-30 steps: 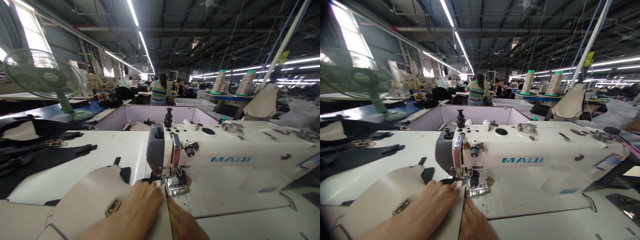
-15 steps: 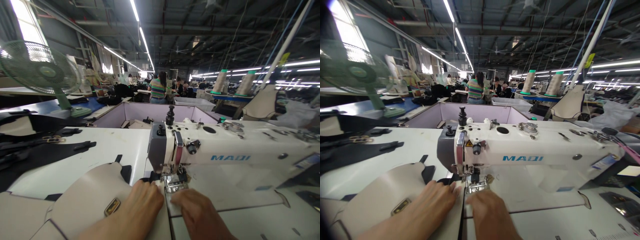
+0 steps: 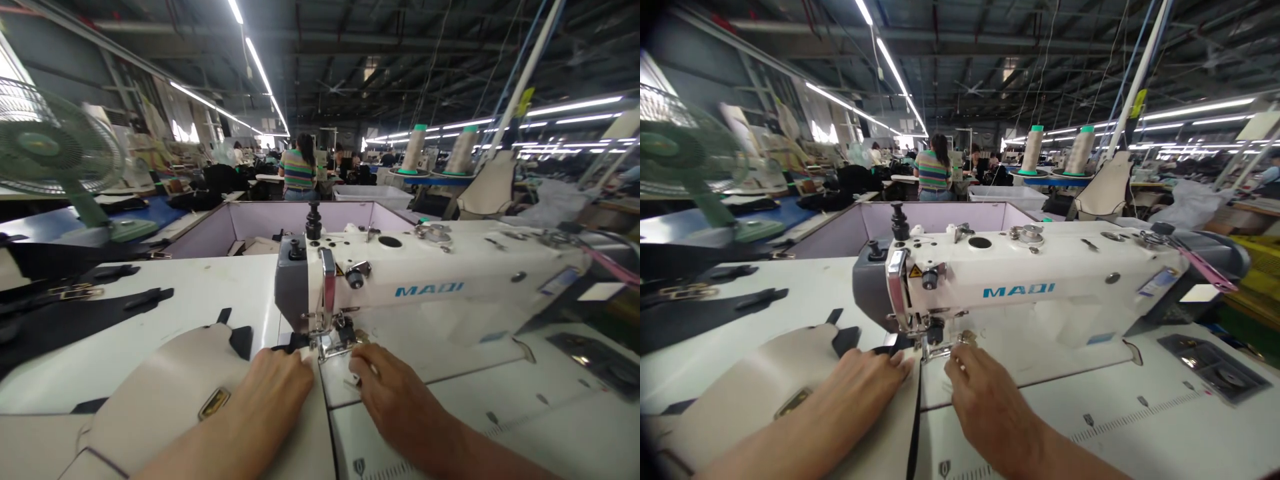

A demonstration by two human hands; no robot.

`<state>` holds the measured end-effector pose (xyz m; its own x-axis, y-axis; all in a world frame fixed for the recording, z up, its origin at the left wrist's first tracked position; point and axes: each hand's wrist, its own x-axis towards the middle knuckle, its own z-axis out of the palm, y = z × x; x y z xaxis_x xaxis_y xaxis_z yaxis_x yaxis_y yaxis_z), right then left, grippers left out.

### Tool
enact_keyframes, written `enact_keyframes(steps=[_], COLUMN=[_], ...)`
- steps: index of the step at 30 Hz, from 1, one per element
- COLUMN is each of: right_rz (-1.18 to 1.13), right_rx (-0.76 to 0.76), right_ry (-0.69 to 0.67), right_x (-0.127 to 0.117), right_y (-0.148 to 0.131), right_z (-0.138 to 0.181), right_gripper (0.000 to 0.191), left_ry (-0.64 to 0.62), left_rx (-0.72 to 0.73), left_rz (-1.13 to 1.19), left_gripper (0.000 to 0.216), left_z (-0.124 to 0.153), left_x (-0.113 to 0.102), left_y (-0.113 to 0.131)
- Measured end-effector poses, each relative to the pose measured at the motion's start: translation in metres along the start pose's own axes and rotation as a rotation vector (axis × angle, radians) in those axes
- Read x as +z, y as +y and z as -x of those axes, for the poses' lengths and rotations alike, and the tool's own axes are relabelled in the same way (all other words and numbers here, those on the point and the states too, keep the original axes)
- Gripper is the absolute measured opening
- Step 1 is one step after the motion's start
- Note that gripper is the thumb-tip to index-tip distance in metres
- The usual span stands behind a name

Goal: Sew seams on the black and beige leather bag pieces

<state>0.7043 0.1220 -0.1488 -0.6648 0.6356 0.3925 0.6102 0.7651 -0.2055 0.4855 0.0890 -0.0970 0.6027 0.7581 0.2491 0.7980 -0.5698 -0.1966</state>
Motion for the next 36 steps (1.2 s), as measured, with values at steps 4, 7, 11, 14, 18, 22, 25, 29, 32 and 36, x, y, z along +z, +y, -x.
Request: enact_keyframes(steps=[4,7,11,14,18,22,25,29,32,36], right_rz=[-0.032,0.035,0.002,-0.087,-0.031,0.163,0.203,0.149,0.117,0.066], right_rx=[-0.320,-0.426,-0.443,-0.443,-0.495,-0.584,-0.565,-0.514,-0.521,-0.492], right_ry=[-0.018,0.046,0.099,0.187,0.183,0.256,0.442,0.526,0.512,0.470], right_x=[0.000,0.007,0.011,0.018,0.039,0.057,0.063,0.067,0.069,0.069], right_y=[-0.010,-0.013,-0.010,-0.007,-0.005,-0.005,-0.005,-0.005,-0.004,-0.004], right_z=[0.004,-0.004,-0.011,-0.011,-0.015,-0.016,-0.014,-0.014,-0.017,-0.020], right_gripper=[0.015,0.022,0.026,0.021,0.026,0.026,0.030,0.036,0.036,0.036], left_ry=[0.029,0.039,0.034,-0.010,-0.011,0.065,0.070,-0.039,-0.097,-0.116], left_rx=[-0.032,-0.013,0.016,0.011,-0.006,0.115,0.115,0.013,-0.028,-0.043], left_rz=[-0.055,-0.054,-0.045,-0.071,-0.139,-0.196,-0.196,-0.124,-0.079,-0.061], left_gripper=[0.031,0.031,0.030,0.027,0.032,0.043,0.038,0.033,0.030,0.027], left_z=[0.010,0.014,0.009,-0.002,-0.007,0.003,0.006,0.001,-0.005,-0.008], left_x=[0.024,0.030,0.029,0.032,0.026,0.010,0.003,-0.007,-0.015,-0.017], left_y=[-0.004,-0.007,-0.006,-0.002,0.002,0.001,0.004,0.007,0.006,0.004])
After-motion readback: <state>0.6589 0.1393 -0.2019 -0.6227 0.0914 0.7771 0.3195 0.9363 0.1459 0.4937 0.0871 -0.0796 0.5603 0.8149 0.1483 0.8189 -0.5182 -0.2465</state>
